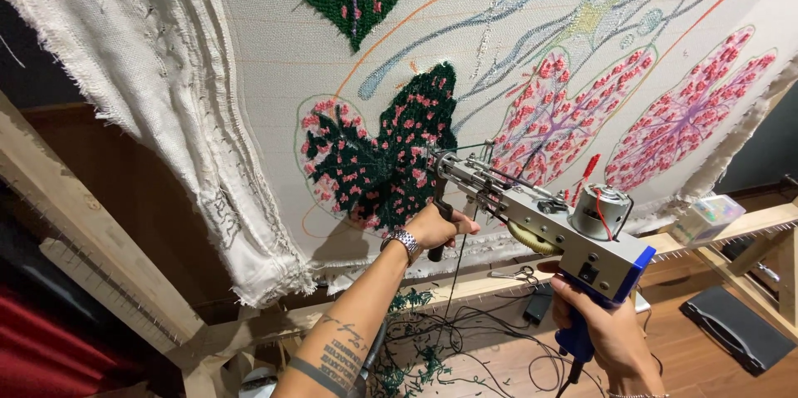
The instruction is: Using a tufting gun to create a rug on a large canvas frame.
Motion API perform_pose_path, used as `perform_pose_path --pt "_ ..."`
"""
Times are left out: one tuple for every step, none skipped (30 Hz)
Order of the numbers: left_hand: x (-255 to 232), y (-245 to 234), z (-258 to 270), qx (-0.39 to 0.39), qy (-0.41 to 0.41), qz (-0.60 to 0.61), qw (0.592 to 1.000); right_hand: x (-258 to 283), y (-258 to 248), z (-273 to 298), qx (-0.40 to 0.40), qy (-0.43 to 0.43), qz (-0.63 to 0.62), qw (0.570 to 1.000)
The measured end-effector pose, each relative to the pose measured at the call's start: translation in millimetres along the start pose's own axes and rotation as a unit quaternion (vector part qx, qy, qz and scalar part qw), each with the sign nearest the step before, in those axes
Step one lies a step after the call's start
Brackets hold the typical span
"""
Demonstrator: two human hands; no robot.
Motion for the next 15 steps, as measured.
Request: perform_pose_path --pt "-0.8 -0.1 0.9 0.000 0.000 0.000 1.000 0.1 0.2 -0.1 0.000 0.000 0.000 1.000" --pt "-3.3 0.3 1.5 -0.002 0.014 0.037 0.999 -2.2 0.3 -0.6 -0.004 0.021 0.011 1.000" --pt "-6.1 0.8 1.8 -0.004 0.028 0.074 0.997 -4.2 0.0 -1.1 -0.008 0.041 0.023 0.999" --pt "4.9 0.5 -3.1 -0.004 0.028 0.075 0.997 -5.8 -0.4 -1.9 -0.008 0.041 0.023 0.999" --pt "9.9 1.2 -9.2 0.003 0.074 0.107 0.992 -6.0 -0.5 -3.0 -0.001 0.033 0.010 0.999" --pt "14.8 1.7 -14.8 0.010 0.119 0.139 0.983 -6.2 -0.6 -4.0 0.007 0.026 -0.003 1.000" --pt "4.8 1.1 -9.4 0.010 0.120 0.139 0.983 -6.1 -0.8 -3.7 0.007 0.026 -0.003 1.000" --pt "-1.9 0.2 -4.2 0.008 0.094 0.114 0.989 -5.6 -0.4 -3.4 0.011 0.022 -0.008 1.000" --pt "-8.5 -1.3 1.2 0.005 0.068 0.088 0.994 -5.1 0.3 -3.4 0.016 0.019 -0.014 1.000" --pt "-5.7 -1.1 -0.4 0.005 0.068 0.089 0.994 -4.8 0.3 -3.1 0.016 0.019 -0.013 1.000" --pt "-2.8 -0.9 -1.7 0.009 0.067 0.106 0.992 -4.8 0.6 -3.2 0.013 0.019 -0.010 1.000" --pt "0.0 -0.7 -3.1 0.013 0.066 0.123 0.990 -4.8 0.7 -3.4 0.010 0.020 -0.007 1.000" --pt "-1.1 -1.1 -3.4 0.013 0.066 0.123 0.990 -0.5 4.5 -0.8 0.010 0.020 -0.007 1.000" --pt "-1.7 -1.1 -3.8 0.014 0.063 0.121 0.991 3.3 8.4 1.6 0.013 0.023 -0.008 1.000" --pt "-2.2 -0.2 -4.5 0.016 0.060 0.119 0.991 6.9 11.6 4.4 0.016 0.027 -0.008 0.999"
Point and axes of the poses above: each hand's wrist, its own z-axis away from the middle knuckle, its own y-axis out of the palm, x = y × z, the point moved 6 cm from there along -z, towards the middle knuckle, and after that the axes turned 11 degrees about y, right-handed, at the moved point
